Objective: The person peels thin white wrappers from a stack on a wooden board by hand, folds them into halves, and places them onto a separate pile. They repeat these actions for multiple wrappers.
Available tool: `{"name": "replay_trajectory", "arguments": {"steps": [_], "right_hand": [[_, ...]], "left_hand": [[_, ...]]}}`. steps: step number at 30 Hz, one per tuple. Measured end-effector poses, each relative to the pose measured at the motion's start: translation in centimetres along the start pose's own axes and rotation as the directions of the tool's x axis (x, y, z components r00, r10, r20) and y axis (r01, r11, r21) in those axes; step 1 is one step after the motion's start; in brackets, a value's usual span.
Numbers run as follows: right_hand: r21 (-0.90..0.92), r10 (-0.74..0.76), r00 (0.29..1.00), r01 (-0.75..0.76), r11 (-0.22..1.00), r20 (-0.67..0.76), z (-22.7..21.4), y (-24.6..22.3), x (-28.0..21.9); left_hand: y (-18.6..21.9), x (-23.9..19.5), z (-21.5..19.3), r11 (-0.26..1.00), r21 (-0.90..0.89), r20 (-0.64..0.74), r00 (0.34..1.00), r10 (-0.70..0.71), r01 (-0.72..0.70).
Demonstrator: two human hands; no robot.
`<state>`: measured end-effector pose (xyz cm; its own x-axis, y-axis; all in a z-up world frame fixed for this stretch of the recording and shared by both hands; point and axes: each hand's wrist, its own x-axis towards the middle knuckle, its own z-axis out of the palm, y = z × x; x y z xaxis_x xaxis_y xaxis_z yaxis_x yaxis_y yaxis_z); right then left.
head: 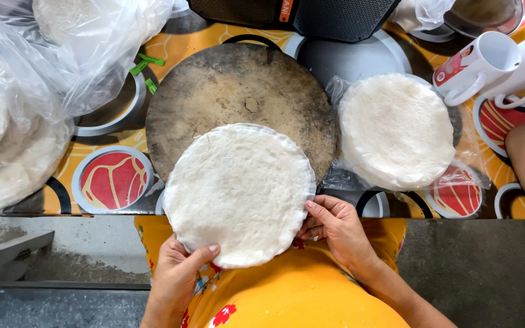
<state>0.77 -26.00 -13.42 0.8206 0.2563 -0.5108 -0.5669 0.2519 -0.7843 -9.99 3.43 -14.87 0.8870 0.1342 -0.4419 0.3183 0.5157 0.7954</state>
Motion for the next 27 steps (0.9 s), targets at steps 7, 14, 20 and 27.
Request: {"name": "replay_trajectory", "arguments": {"steps": [7,14,20,27], "right_hand": [[-0.134,-0.162,0.987,0.162,0.978,0.013,-0.7,1.2,-1.3],[-0.075,-0.159,0.986,0.162,0.984,0.051,-0.9,0.9,-1.8],[-0.169,-0.159,0.986,0.167,0.971,0.056,-0.5,0.8,-1.7],[-0.763,-0.646,0.702,0.584,0.278,0.302,0.9,-0.5,-2.3]], "left_hand": [[1.6,0.2,0.6,0.989,-0.146,-0.109,0.994,0.006,-0.022],[1.8,-0.2,1.2,0.986,-0.141,-0.099,0.993,0.071,-0.085],[1.8,-0.2,1.2,0.985,-0.157,-0.106,0.992,0.062,-0.078],[2.3,-0.1,1.2,0.973,-0.214,-0.088,0.993,0.073,-0.091]]}}
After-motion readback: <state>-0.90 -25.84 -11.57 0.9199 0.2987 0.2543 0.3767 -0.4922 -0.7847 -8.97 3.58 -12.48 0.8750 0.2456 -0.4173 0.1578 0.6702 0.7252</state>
